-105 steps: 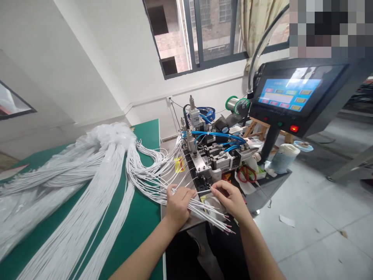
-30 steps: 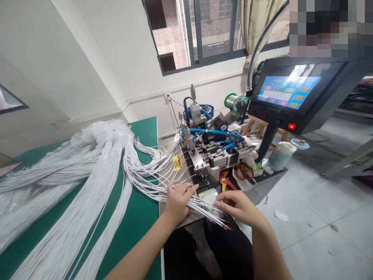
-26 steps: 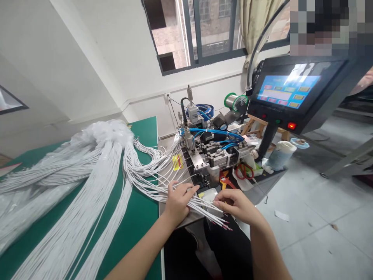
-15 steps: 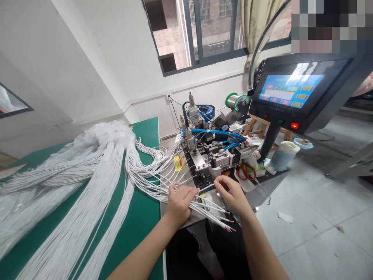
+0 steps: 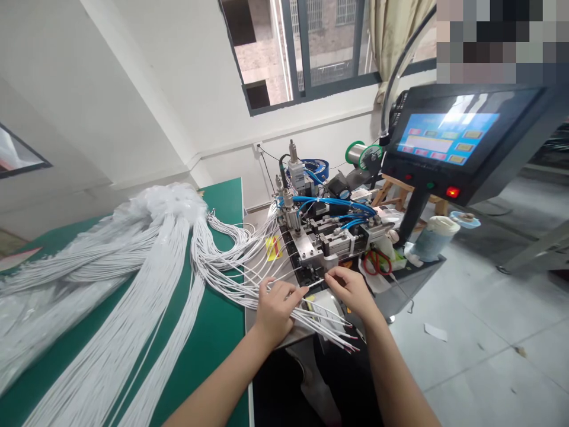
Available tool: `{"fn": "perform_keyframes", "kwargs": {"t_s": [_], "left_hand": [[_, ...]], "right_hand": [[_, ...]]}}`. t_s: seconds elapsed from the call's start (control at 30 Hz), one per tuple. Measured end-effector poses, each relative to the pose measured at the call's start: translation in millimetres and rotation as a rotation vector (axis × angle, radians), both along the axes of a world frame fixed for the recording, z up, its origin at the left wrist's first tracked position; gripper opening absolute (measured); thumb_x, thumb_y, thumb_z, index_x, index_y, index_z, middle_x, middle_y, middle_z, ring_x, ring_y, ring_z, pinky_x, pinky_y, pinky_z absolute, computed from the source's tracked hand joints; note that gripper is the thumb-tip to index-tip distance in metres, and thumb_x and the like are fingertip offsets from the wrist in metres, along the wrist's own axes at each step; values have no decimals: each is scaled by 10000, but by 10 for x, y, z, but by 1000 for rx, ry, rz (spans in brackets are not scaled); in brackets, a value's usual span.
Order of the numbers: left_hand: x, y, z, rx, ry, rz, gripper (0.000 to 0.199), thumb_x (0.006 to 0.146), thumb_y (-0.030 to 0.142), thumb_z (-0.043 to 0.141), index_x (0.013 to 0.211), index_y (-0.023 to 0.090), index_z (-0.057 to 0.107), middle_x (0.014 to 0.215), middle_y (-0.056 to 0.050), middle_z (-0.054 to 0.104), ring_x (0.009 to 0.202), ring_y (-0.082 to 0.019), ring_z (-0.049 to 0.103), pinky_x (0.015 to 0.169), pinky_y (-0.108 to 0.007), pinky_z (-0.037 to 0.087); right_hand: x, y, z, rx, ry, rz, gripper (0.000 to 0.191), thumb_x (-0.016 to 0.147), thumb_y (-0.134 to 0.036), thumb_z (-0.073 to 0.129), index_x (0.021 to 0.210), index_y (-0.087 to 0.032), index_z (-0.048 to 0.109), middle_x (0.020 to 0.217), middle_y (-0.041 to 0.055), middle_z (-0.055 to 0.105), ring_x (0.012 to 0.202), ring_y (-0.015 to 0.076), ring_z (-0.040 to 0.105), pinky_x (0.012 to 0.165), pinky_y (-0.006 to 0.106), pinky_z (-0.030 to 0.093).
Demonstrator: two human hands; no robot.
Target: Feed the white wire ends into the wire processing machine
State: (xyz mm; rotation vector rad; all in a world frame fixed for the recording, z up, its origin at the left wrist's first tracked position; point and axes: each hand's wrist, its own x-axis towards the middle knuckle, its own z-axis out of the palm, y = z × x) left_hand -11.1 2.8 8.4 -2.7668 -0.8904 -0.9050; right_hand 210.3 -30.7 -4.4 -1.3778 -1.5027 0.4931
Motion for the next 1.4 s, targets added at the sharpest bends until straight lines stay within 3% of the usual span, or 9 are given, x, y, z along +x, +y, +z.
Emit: {"fn": "perform_keyframes", "kwargs": {"t_s": [0.1,0.27,0.47,0.67,0.83,1.07,1.2,1.4], "left_hand": [[13,-3,12,-3,20,36,364,821,109,474,1098,282,637,877,-16,651,852,-164,585,937,-403,264],[41,-8,34,-28,55,95,342,802,130,526,1085,283,643,898,-21,649,877,-178,583,928,-414,279],[36,-7,32,-42,44,95,351,802,124,521,1090,284,642,896,-19,651,889,-182,582,935,-430,274],[43,-5,21,-52,53,100,348,795,124,527,1074,292,652,883,-20,649,880,-187,578,925,-433,286],[52,-3,10,-54,46,101,322,801,129,519,1047,273,670,865,-37,648,875,-192,568,927,-439,291],[37,-2,25,-65,27,93,313,805,134,521,1040,280,666,872,-22,673,878,-194,585,928,-449,293],[39,-8,39,-63,5,85,296,800,131,531,1018,277,669,921,-17,691,899,-196,597,930,-450,295],[45,7,19,-35,28,117,301,815,151,521,1072,237,652,1107,-53,673,1029,-235,577,971,-471,293]], "right_hand": [[18,52,-41,-13,-22,27,226,852,-310,501,682,-187,586,626,1,555,592,149,480,571,255,344],[-8,120,-94,-88,130,96,261,840,-355,493,641,-189,526,580,-28,469,565,133,435,547,239,327],[-44,133,-136,-63,175,43,245,813,-357,518,637,-185,521,582,-29,449,562,124,406,551,239,322],[-62,207,-196,-254,503,124,264,712,-395,553,564,-190,478,518,-56,360,495,97,320,494,230,254],[-86,227,-251,-286,569,122,296,701,-433,553,550,-190,477,487,-66,341,455,83,284,458,222,225],[-34,101,-304,-256,543,111,441,740,-583,594,596,-178,496,553,-43,410,514,96,356,493,229,272],[69,-15,-301,-248,463,74,446,777,-585,576,630,-167,529,571,-34,436,538,104,379,518,234,291],[245,-237,-115,-259,302,153,436,834,-535,540,606,-164,526,585,-18,464,569,121,416,554,249,324]]}}
